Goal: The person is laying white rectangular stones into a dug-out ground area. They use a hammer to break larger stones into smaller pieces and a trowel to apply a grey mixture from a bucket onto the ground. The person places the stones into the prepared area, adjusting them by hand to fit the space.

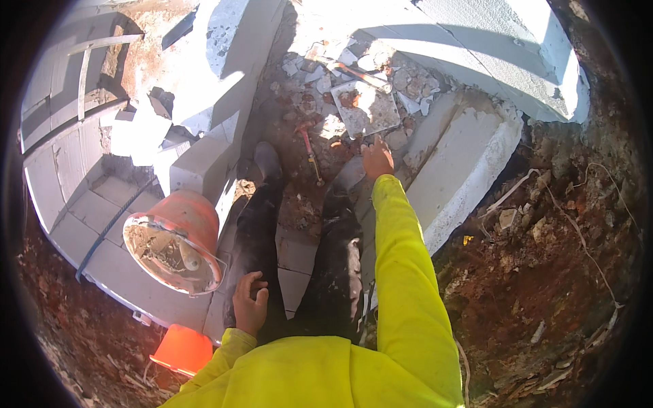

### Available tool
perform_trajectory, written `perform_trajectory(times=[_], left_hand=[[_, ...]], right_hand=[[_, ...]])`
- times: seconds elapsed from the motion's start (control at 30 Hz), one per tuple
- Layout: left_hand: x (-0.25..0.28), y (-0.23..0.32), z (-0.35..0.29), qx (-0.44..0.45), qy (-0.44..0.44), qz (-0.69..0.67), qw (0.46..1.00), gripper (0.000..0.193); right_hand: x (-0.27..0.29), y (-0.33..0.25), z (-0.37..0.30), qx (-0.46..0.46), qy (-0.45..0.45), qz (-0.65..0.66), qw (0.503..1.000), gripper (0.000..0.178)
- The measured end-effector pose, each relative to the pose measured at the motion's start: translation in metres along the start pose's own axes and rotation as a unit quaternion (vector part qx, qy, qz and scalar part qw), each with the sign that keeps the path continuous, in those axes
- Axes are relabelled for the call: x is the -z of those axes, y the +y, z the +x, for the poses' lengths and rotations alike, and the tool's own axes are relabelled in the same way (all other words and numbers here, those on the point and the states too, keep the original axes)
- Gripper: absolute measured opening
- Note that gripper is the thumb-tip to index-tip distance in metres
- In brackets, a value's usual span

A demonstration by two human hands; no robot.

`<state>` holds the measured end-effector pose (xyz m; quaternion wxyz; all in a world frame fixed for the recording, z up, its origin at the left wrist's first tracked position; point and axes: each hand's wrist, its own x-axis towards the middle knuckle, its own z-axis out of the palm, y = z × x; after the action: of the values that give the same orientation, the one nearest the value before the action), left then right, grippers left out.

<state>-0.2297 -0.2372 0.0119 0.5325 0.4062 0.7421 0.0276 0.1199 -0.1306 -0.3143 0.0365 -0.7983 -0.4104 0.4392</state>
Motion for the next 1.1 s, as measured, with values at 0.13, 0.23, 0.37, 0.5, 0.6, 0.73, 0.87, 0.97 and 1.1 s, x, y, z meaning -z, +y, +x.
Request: perform_trajectory(times=[0.13,0.23,0.37,0.5,0.6,0.73,0.87,0.97,1.1], left_hand=[[-0.020,-0.006,0.002,0.033,0.013,-0.007,0.999,0.035],[-0.036,-0.008,0.009,0.024,-0.016,0.032,0.999,0.035],[-0.047,-0.005,0.008,0.025,-0.008,0.045,0.999,0.038],[-0.057,-0.006,0.002,0.037,-0.004,0.047,0.998,0.038],[-0.050,-0.008,0.005,0.037,-0.012,0.052,0.998,0.037],[-0.043,0.002,0.009,0.022,-0.013,0.050,0.998,0.035],[-0.036,0.009,0.007,0.018,-0.012,0.035,0.999,0.032],[-0.027,0.014,0.012,0.005,-0.037,-0.031,0.999,0.037],[-0.040,0.043,0.050,-0.030,-0.039,-0.054,0.997,0.067]], right_hand=[[0.002,0.081,0.135,0.122,0.137,-0.030,0.983,0.065],[-0.011,0.098,0.182,0.012,0.190,-0.023,0.982,0.070],[-0.032,0.052,0.139,-0.073,0.249,-0.018,0.965,0.075],[-0.039,0.028,0.051,0.074,0.158,0.178,0.969,0.042],[-0.063,0.013,0.053,0.068,0.217,0.159,0.961,0.084],[-0.052,-0.031,0.039,-0.058,0.152,0.082,0.983,0.111],[-0.026,-0.041,0.018,-0.102,0.142,0.039,0.984,0.099],[0.032,-0.056,-0.039,-0.135,-0.040,0.310,0.940,0.092],[0.114,-0.053,-0.165,-0.111,-0.112,0.387,0.909,0.086]])
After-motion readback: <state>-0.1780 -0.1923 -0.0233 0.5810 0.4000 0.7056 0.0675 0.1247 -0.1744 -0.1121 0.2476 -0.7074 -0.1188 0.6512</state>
